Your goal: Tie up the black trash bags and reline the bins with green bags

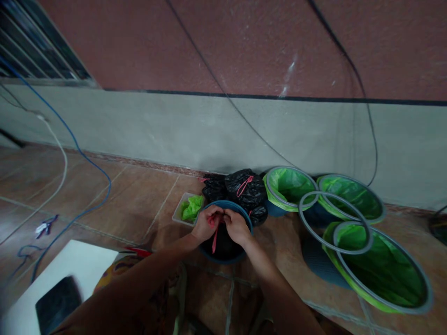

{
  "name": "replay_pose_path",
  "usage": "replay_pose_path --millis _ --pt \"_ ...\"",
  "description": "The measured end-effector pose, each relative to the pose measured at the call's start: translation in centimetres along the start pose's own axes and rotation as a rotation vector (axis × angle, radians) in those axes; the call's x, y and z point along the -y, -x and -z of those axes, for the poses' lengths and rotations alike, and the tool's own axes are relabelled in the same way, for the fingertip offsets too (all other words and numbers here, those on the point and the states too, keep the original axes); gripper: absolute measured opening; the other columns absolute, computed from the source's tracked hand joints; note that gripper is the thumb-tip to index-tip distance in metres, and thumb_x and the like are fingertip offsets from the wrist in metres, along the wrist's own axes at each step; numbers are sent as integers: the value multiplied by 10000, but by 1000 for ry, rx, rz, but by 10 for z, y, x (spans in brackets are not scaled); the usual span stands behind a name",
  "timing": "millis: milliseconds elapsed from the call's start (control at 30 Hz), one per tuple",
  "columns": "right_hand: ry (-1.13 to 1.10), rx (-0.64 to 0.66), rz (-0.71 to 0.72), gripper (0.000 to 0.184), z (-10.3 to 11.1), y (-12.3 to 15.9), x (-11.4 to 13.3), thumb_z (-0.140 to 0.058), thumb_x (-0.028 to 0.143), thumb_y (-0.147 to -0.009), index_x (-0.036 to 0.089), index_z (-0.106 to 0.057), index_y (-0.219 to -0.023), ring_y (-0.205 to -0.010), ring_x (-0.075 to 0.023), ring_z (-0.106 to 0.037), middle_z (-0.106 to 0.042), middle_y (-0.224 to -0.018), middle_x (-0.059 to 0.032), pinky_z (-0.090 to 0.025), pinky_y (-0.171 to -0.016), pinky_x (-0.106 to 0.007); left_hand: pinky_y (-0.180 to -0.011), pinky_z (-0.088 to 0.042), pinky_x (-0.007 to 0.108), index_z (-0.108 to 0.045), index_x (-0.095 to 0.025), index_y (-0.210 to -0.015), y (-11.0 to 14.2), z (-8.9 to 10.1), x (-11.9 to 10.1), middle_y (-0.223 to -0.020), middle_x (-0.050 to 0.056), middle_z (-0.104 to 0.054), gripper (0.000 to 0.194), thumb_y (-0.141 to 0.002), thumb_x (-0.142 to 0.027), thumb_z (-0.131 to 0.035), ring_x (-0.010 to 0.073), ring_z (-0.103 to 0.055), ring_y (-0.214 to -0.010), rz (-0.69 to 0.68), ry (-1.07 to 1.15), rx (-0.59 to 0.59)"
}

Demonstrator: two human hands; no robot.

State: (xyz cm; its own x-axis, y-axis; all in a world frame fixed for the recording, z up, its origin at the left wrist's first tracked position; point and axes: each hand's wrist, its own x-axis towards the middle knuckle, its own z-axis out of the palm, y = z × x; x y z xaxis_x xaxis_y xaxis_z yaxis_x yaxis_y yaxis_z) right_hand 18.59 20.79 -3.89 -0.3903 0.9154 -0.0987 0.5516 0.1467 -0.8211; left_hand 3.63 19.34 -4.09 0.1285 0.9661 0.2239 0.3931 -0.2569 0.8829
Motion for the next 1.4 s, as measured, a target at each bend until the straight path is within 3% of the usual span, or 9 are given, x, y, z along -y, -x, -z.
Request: replay_pose_path --millis 300,600,667,800,900,1000,1100,1267,1400 --pt "-10 35 -79 265 3 0 -1 -435 211 -869 162 -689 -930 -819 -172 -641 -718 -893 -51 -466 -778 -273 -766 -455 263 -577 -188 -785 4 -1 1 -774 10 -589 108 -806 -131 -487 142 -563 -780 71 -19 3" --pt "564 -85 -29 313 10 15 17 -342 226 -933 198 -644 -1011 -873 -197 -650 -686 -1013 -93 -448 -737 -280 -716 -457 244 -589 -184 -725 -2 0 -1 -726 -5 -605 126 -760 -94 -508 135 -567 -733 125 39 111" --pt "471 -114 -56 323 10 13 14 -344 213 -928 198 -629 -1079 -927 -191 -646 -678 -1082 -94 -457 -782 -282 -713 -458 244 -592 -182 -720 -2 1 0 -723 -6 -606 121 -761 -100 -514 130 -565 -716 135 39 87" --pt "-32 -43 -154 340 9 7 6 -383 248 -899 177 -609 -1143 -879 -168 -651 -691 -1067 -77 -490 -768 -291 -716 -468 240 -607 -181 -732 -2 1 3 -747 -5 -624 118 -772 -109 -521 125 -576 -727 126 47 62" --pt "-276 43 -180 274 7 5 2 -480 319 -833 168 -668 -964 -764 -161 -628 -700 -893 -47 -481 -668 -273 -717 -471 236 -621 -179 -744 -1 0 4 -753 -7 -631 124 -773 -105 -527 122 -580 -738 127 22 57" --pt "-312 33 -200 227 4 5 -3 -541 341 -782 162 -672 -833 -710 -149 -595 -673 -781 -29 -453 -625 -254 -692 -465 228 -621 -174 -740 0 0 4 -726 -13 -619 97 -772 -118 -549 115 -574 -710 140 27 56" --pt "-196 16 -224 221 5 6 -9 -507 324 -821 169 -664 -830 -672 -146 -589 -664 -744 -28 -442 -612 -253 -668 -458 222 -608 -171 -715 -1 0 5 -700 -18 -613 79 -770 -135 -563 109 -569 -681 148 40 64" --pt "301 -59 -23 201 9 7 -12 -480 197 -854 185 -676 -809 -774 -167 -623 -702 -830 -58 -428 -750 -275 -651 -445 228 -603 -161 -691 -2 2 7 -697 3 -630 143 -785 -123 -503 114 -568 -669 150 -28 102" --pt "344 -36 -33 187 10 9 -11 -500 204 -862 188 -682 -817 -756 -166 -637 -712 -806 -48 -414 -713 -257 -659 -444 233 -600 -161 -699 -2 5 5 -695 8 -620 146 -784 -118 -491 122 -563 -673 127 -168 179"
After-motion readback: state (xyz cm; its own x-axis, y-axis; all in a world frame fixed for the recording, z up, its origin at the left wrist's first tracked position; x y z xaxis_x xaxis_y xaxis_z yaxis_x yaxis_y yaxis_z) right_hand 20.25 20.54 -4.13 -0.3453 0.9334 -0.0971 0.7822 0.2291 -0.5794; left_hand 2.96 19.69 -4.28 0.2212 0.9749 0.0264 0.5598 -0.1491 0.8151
